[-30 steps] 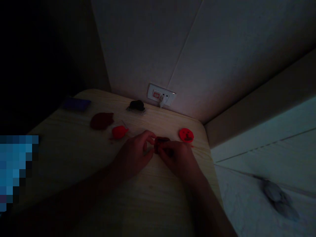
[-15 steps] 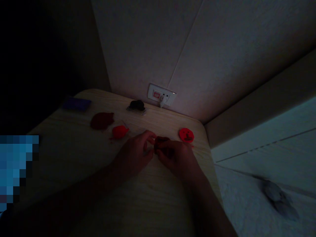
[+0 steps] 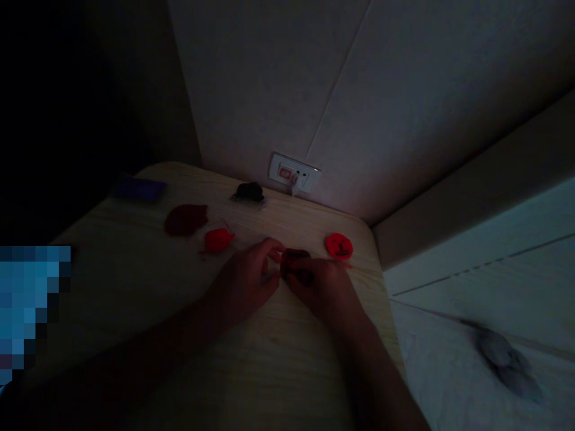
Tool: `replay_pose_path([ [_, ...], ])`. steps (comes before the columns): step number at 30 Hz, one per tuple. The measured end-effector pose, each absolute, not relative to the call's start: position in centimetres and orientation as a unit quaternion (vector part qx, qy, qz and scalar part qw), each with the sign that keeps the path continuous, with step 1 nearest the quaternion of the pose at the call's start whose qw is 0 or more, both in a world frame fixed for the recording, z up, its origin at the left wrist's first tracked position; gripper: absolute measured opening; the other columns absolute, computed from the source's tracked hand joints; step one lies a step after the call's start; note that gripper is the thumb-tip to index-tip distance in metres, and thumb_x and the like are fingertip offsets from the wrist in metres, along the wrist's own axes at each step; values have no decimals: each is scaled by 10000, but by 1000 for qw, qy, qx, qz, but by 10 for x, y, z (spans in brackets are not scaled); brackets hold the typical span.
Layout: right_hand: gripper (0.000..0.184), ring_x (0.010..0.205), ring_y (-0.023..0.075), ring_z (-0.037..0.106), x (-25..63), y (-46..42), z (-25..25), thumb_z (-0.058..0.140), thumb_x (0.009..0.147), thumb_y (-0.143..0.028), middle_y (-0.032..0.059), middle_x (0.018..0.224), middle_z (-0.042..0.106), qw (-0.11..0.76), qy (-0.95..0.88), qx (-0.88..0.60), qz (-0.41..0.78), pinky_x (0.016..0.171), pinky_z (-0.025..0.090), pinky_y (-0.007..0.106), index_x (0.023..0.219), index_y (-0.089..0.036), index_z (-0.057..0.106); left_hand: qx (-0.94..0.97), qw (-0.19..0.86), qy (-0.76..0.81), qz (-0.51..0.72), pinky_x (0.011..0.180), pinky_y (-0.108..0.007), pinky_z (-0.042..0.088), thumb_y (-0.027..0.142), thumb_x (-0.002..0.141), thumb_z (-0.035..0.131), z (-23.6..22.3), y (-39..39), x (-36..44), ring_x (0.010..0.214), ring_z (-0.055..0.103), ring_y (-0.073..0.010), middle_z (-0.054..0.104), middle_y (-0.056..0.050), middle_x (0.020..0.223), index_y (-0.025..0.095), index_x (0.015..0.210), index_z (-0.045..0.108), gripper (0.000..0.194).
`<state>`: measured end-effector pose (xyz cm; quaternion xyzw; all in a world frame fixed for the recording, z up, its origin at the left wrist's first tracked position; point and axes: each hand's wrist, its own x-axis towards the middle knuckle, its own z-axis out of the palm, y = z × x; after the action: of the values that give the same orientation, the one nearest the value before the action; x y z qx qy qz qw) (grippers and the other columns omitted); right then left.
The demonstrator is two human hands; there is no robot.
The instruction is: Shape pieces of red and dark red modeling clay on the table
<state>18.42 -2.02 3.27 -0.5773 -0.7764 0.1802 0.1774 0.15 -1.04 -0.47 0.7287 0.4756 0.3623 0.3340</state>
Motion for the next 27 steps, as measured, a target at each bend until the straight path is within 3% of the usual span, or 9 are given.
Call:
replay_pose_path([
  [11, 163, 526, 164, 675, 182, -22, 34, 717, 846, -228, 48, 694, 787, 145, -784, -587, 140, 524, 424, 254, 938, -196, 847, 730, 338, 472, 361, 809, -350, 507, 84, 781, 619, -4, -11, 1, 878, 665, -204, 730, -28, 1039, 232, 1111, 571, 364],
  [27, 145, 516, 161, 682, 182, -22, 32, 716, 829, -208, 44, 702, 795, 157, -789, -576, 142, 518, 440, 245, 898, -192, 843, 734, 329, 471, 361, 816, -339, 522, 81, 775, 618, -5, -11, 2, 810, 637, -175, 727, -13, 1042, 227, 1113, 575, 371],
])
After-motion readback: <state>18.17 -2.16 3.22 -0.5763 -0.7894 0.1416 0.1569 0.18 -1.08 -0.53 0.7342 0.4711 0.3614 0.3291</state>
